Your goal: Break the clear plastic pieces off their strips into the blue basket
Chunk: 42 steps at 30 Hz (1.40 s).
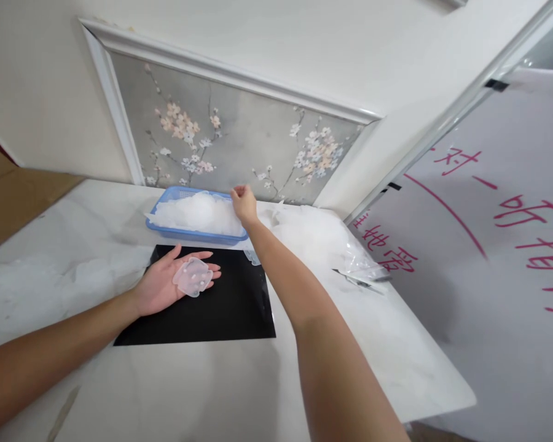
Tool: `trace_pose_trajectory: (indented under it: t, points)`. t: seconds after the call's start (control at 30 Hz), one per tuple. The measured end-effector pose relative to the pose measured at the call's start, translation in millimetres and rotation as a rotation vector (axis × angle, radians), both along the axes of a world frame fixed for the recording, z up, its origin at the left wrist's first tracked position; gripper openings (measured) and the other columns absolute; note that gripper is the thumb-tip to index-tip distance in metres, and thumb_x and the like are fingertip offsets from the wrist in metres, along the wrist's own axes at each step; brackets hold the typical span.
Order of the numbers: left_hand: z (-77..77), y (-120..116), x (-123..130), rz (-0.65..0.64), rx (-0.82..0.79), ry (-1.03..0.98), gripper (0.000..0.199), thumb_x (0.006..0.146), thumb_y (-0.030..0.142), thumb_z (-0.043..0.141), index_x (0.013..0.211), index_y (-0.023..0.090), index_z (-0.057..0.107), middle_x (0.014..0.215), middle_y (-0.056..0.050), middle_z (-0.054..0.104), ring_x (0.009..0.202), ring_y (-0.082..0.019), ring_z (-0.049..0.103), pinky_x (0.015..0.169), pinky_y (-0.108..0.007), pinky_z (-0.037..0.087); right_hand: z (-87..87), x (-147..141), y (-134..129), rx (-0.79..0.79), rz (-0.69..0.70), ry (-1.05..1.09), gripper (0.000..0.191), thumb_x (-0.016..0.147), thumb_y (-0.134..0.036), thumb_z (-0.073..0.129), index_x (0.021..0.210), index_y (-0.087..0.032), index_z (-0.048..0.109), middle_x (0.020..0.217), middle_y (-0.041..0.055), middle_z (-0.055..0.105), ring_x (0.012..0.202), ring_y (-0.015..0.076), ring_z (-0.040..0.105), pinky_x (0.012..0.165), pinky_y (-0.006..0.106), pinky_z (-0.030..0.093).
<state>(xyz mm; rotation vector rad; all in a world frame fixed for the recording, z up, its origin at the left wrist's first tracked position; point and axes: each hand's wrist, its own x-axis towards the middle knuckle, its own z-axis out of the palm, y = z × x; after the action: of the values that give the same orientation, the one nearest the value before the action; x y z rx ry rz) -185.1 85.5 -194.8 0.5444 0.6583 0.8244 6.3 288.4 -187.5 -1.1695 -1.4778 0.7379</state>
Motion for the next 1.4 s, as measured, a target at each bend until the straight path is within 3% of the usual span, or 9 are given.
trace_pose_trajectory:
  t: [0.13, 0.27, 0.43, 0.5, 0.63, 0.73, 0.87, 1.13, 1.4]
  points:
    - [0.4, 0, -1, -0.01, 0.003, -0.01, 0.055, 0.096, 0.056, 0.048, 0.124, 0.01, 0.061, 0.115, -0.021, 0.075, 0.115, -0.033, 0.069, 0.103, -0.046, 0.046, 14.8, 13, -27, 0.053, -0.048, -0.037, 0.019, 0.085, -0.029, 0.061, 0.102, -0.022, 0.06, 0.11, 0.0094, 0.064, 0.106, 0.0237, 0.061, 0.101, 0.042, 0.043]
    - [-0.1, 0, -2, 0.003, -0.023, -0.021, 0.057, 0.097, 0.057, 0.045, 0.126, 0.01, 0.061, 0.117, -0.02, 0.074, 0.112, -0.033, 0.07, 0.101, -0.045, 0.048, 16.4, 22, -97, 0.197, -0.057, -0.127, 0.018, 0.094, -0.032, 0.051, 0.106, -0.023, 0.061, 0.107, 0.0096, 0.065, 0.102, 0.0242, 0.06, 0.1, 0.044, 0.044]
    - [1.0, -7, 6, -0.067, -0.031, -0.012, 0.059, 0.1, 0.06, 0.033, 0.12, 0.014, 0.064, 0.117, -0.014, 0.074, 0.112, -0.026, 0.068, 0.099, -0.036, 0.048, -10.0, 8, -198, 0.228, 0.595, -0.432, 0.035, 0.088, -0.041, 0.069, 0.121, -0.029, 0.068, 0.13, 0.011, 0.066, 0.127, 0.0329, 0.055, 0.112, 0.053, 0.033]
    - [6.8, -8, 6, -0.161, -0.005, 0.053, 0.061, 0.098, 0.063, 0.035, 0.121, 0.014, 0.064, 0.12, -0.014, 0.072, 0.118, -0.025, 0.064, 0.101, -0.034, 0.046, -19.8, 0, -219, 0.181, 0.675, -0.367, 0.028, 0.092, -0.038, 0.064, 0.118, -0.032, 0.071, 0.138, 0.0073, 0.064, 0.136, 0.0321, 0.05, 0.116, 0.053, 0.027]
    - [30.5, 4, -20, -0.224, 0.266, 0.512, 0.054, 0.089, 0.058, 0.059, 0.126, 0.019, 0.062, 0.121, -0.012, 0.069, 0.119, -0.028, 0.061, 0.101, -0.038, 0.044, -28.7, -8, -228, -0.172, 0.479, 0.141, 0.026, 0.098, -0.042, 0.055, 0.111, -0.032, 0.075, 0.122, 0.0041, 0.073, 0.118, 0.0277, 0.064, 0.108, 0.048, 0.041]
    - [45.7, 21, -61, -0.101, 0.678, 1.159, 0.031, 0.074, 0.046, 0.076, 0.094, 0.023, 0.072, 0.101, -0.008, 0.07, 0.106, -0.032, 0.061, 0.093, -0.037, 0.043, -30.3, -8, -220, -0.509, 0.512, 0.587, 0.035, 0.086, -0.05, 0.07, 0.111, -0.025, 0.074, 0.114, 0.0068, 0.075, 0.109, 0.0283, 0.069, 0.104, 0.047, 0.047]
    - [44.6, 39, -105, -0.003, 0.671, 1.627, 0.027, 0.057, 0.03, 0.081, 0.078, 0.024, 0.067, 0.085, -0.009, 0.064, 0.092, -0.039, 0.063, 0.082, -0.041, 0.044, -31.7, -4, -210, -0.816, 0.655, 0.908, 0.051, 0.088, -0.062, 0.062, 0.113, -0.018, 0.07, 0.117, 0.0131, 0.074, 0.114, 0.0294, 0.068, 0.103, 0.049, 0.049]
    - [48.2, 43, -84, -0.033, 0.701, 1.552, 0.023, 0.063, 0.039, 0.078, 0.081, 0.025, 0.072, 0.077, -0.005, 0.067, 0.091, -0.035, 0.064, 0.079, -0.036, 0.043, -37.0, 4, -206, -0.833, 0.684, 1.017, 0.063, 0.085, -0.072, 0.059, 0.124, -0.023, 0.061, 0.13, 0.012, 0.068, 0.118, 0.0288, 0.066, 0.1, 0.049, 0.052]
    - [27.7, 5, -16, -0.036, 0.304, 0.761, 0.035, 0.072, 0.044, 0.079, 0.083, 0.021, 0.056, 0.069, 0.006, 0.053, 0.06, -0.011, 0.048, 0.055, -0.022, 0.038, -44.4, 8, -207, -0.345, 0.395, 0.627, 0.031, 0.082, -0.042, 0.077, 0.109, -0.027, 0.072, 0.129, 0.0049, 0.065, 0.12, 0.0254, 0.061, 0.099, 0.043, 0.055]
